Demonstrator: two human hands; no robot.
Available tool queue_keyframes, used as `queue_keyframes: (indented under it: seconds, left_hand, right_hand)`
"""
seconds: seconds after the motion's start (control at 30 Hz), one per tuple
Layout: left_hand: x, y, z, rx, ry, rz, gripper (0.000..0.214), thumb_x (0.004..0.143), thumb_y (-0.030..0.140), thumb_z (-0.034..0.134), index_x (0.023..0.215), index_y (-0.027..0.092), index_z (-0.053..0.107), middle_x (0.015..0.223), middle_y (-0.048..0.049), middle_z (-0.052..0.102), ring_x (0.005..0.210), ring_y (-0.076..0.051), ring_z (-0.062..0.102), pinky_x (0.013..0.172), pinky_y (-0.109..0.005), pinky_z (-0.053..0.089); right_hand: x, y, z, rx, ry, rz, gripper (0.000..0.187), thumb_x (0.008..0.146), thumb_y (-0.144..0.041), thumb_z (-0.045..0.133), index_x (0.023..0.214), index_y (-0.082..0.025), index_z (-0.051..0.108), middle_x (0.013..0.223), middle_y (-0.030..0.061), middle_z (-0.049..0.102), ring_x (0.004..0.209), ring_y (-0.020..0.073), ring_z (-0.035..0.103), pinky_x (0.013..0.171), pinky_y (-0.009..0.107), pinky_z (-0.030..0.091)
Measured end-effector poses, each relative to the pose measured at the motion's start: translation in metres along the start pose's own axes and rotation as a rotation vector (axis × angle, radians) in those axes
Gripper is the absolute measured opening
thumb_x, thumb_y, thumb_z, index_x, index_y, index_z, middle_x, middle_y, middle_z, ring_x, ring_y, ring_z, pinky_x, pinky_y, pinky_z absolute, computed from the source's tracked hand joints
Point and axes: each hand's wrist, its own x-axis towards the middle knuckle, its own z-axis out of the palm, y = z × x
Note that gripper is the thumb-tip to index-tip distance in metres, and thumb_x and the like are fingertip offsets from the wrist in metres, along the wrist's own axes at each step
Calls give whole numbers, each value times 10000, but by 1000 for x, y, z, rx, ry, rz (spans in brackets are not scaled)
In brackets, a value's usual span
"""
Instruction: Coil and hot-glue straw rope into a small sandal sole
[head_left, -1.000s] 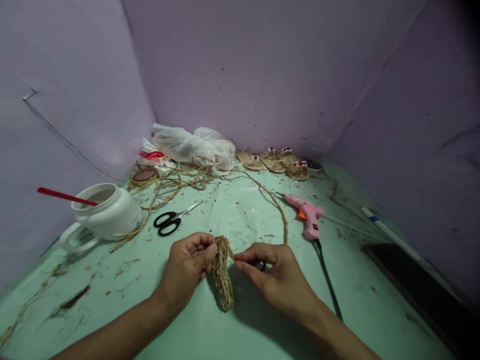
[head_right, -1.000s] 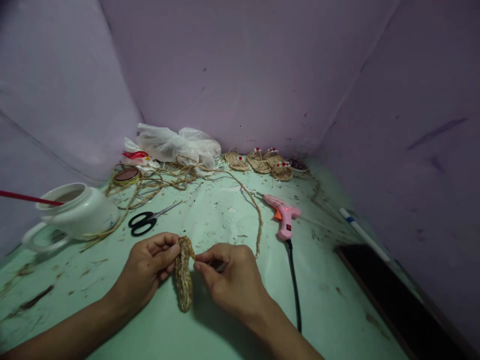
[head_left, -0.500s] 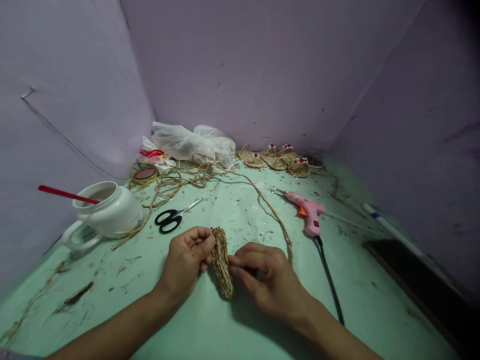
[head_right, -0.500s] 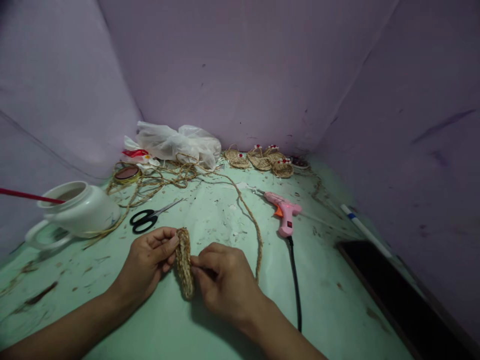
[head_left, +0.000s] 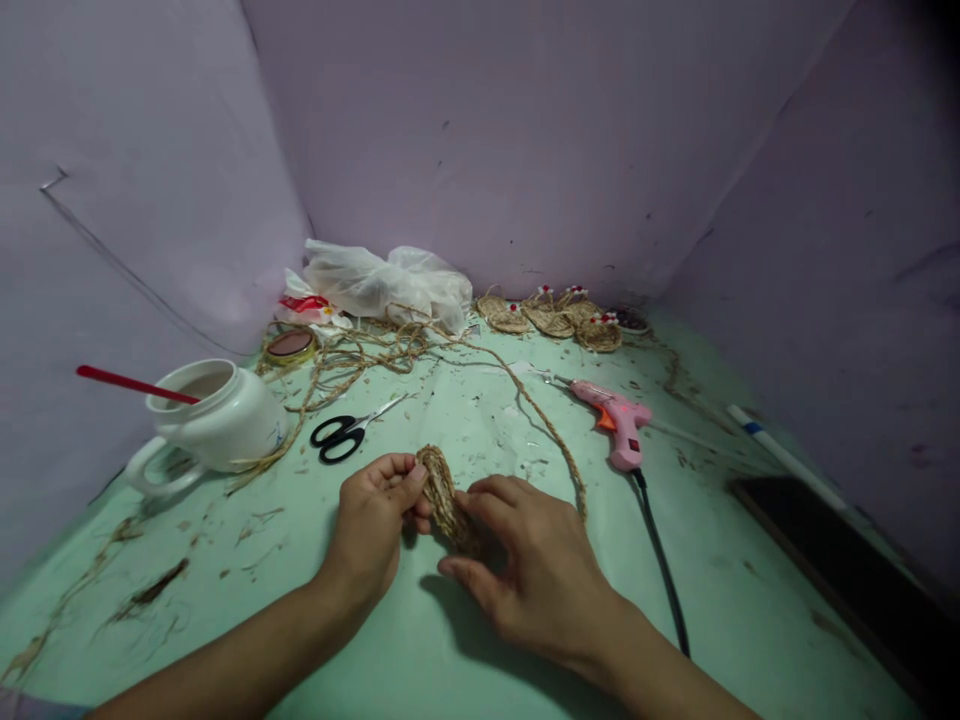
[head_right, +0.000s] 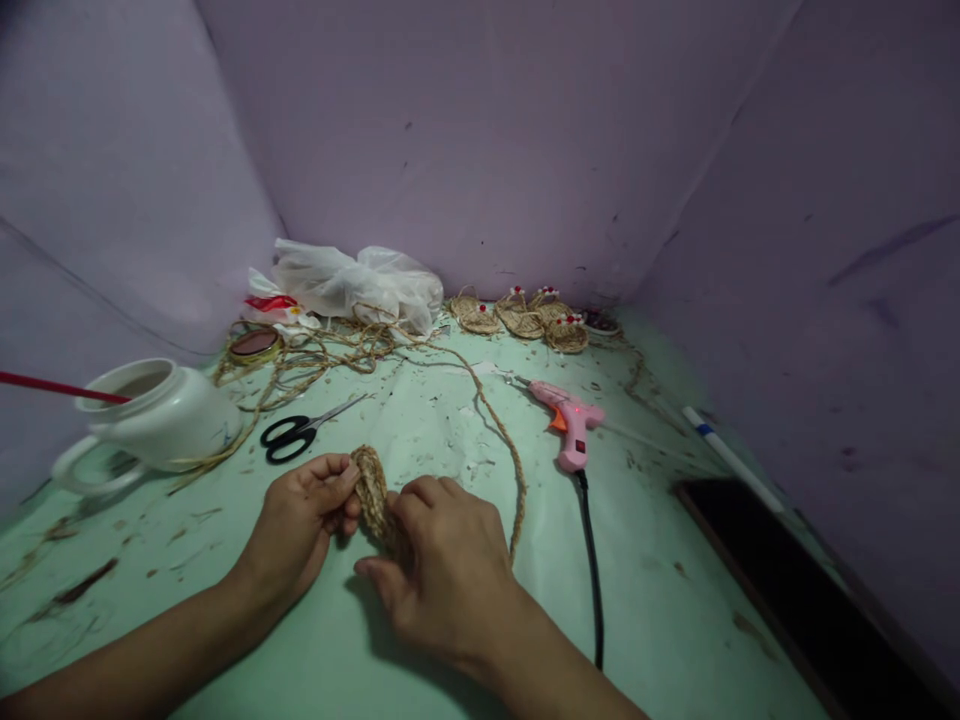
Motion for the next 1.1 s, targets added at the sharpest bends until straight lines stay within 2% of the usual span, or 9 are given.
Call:
queue_keyframes:
  seconds: [0.07, 0.13, 0.23, 0.3, 0.37, 0.43, 0.5, 0.77, 1.1]
  left_hand:
    - [-1, 0, -1, 31, -26, -43, 329, 552, 385, 716, 696, 151, 537, 476, 43, 544, 422, -72, 492, 425, -181, 426]
    - [-2, 2, -4, 85, -75, -104, 329, 565, 387, 711, 709, 143, 544, 487, 19, 555, 428, -102, 515, 432, -224, 455]
    - [-2, 5, -12, 219, -89, -117, 450, 573, 362, 721, 923, 116, 581, 554, 20, 564, 364, -105, 447, 348, -238, 371]
    - [-1, 6, -19, 472, -22, 120, 557, 606, 307, 708, 1116, 149, 549, 771, -16, 603, 461, -117, 487, 417, -267, 410]
    - [-1, 7, -24, 779, -70, 490, 482, 667, 231, 666, 1137, 201, 562, 1020, -59, 580, 744, -178, 573, 648, -336, 491]
    - [-1, 5, -27, 992, -273, 759, 312, 709, 157, 629, 1016, 209, 615, 1083, -66, 570, 981, -237, 536, 844, -410, 447]
    - [-1, 3, -26, 1113, -467, 848, 203, 727, 116, 619, 914, 193, 624, 995, -60, 601, 991, -253, 521, 879, -453, 404]
    - [1, -5, -22, 1170, -516, 917, 142, 798, 139, 535, 912, 146, 621, 877, -81, 585, 851, -240, 493, 804, -466, 376]
    - [1, -5, -17, 1154, -532, 808, 164, 788, 102, 514, 888, 184, 615, 838, -57, 549, 827, -239, 455, 828, -496, 326]
  right_hand:
    - [1, -1, -1, -100, -37, 49, 307, 703, -325, 708, 973, -188, 655, 954, 84, 669, 849, 268, 600, 685, 376, 463]
    - [1, 0, -2, -168, -79, 62, 249, 724, -249, 667, 964, -186, 649, 995, 82, 661, 874, 268, 583, 683, 375, 456]
    - [1, 5, -2, -165, -128, 42, 245, 738, -163, 592, 974, -180, 655, 1028, 81, 647, 891, 258, 564, 717, 383, 457]
    - [1, 8, -1, -114, -150, 30, 284, 728, -140, 582, 1000, -179, 655, 1025, 78, 635, 900, 251, 552, 749, 388, 457]
    - [1, 11, -1, -54, -156, 12, 301, 717, -120, 584, 1004, -180, 654, 1031, 72, 622, 914, 242, 540, 777, 386, 454]
    - [2, 14, -1, 4, -159, -5, 292, 719, -107, 585, 995, -177, 649, 1023, 68, 613, 920, 232, 530, 796, 379, 451]
    - [2, 17, 0, 55, -158, -4, 260, 731, -100, 584, 976, -168, 637, 988, 68, 608, 910, 223, 525, 799, 373, 453]
    - [-8, 24, -3, 146, -108, 98, 423, 694, -75, 663, 1086, -164, 532, 1074, 89, 569, 958, 221, 529, 822, 389, 466]
    - [-10, 36, -10, 147, -138, 86, 298, 745, -82, 633, 1004, -219, 578, 972, 59, 599, 889, 212, 570, 752, 384, 507]
